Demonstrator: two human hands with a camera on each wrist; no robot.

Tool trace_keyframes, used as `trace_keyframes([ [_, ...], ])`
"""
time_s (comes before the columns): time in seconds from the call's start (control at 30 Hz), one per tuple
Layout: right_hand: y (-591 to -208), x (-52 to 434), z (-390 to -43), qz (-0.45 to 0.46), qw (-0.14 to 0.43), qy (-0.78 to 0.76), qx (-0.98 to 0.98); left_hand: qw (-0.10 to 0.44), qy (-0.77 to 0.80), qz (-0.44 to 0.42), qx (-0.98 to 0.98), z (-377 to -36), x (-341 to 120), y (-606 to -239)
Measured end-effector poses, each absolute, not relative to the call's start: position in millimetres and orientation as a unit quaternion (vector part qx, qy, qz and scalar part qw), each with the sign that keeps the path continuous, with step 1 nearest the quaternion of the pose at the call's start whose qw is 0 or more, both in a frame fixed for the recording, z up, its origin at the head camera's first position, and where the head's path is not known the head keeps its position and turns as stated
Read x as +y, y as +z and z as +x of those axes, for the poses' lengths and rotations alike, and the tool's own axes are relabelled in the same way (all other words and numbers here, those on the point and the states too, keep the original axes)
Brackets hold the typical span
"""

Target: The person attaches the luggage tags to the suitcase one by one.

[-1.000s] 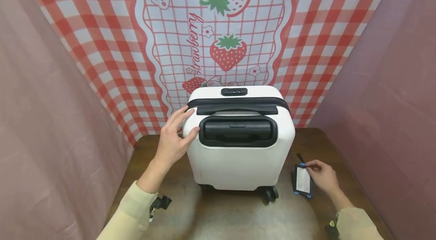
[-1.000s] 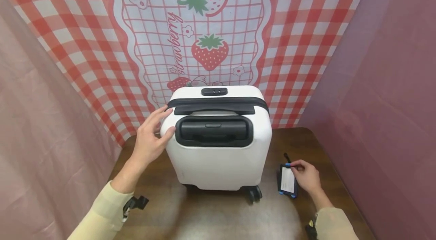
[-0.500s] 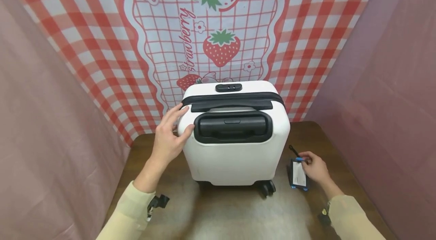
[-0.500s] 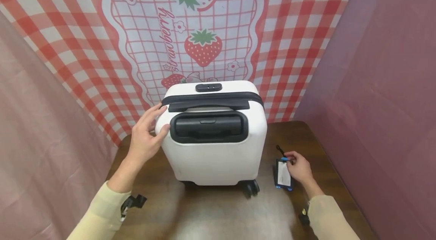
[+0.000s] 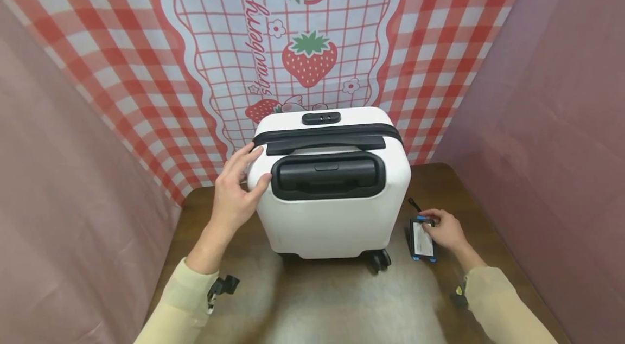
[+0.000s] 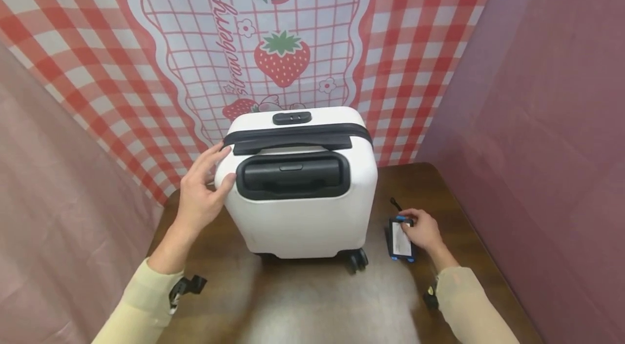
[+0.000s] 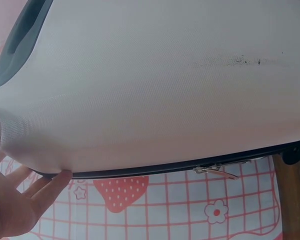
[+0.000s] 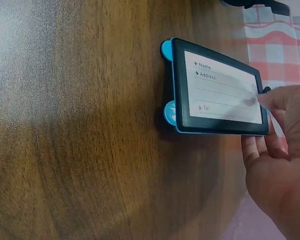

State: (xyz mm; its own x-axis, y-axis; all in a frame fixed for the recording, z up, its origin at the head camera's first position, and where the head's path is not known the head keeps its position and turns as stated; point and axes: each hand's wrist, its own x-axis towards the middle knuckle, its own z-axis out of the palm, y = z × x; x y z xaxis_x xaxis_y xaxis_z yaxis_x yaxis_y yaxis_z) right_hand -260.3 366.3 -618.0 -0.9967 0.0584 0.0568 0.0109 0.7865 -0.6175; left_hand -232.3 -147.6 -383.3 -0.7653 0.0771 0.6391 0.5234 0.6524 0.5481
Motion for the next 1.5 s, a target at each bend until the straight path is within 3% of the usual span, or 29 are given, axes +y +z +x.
trace_keyframes([
  [0.3,-619,366,-257,-0.013,0.059,0.314,-0.948,0.291,-0.383,-0.176,-0.859,-232,-146,-384],
  [0.93,-601,365,-249,-0.001,0.050,0.324,-0.945,0.292,-0.376,-0.174,-0.862,-232,-147,-385],
  [1.5,-557,356,-244,0.092,0.220,0.279,-0.930,0.294,-0.377,-0.172,-0.861,-232,-148,-384],
])
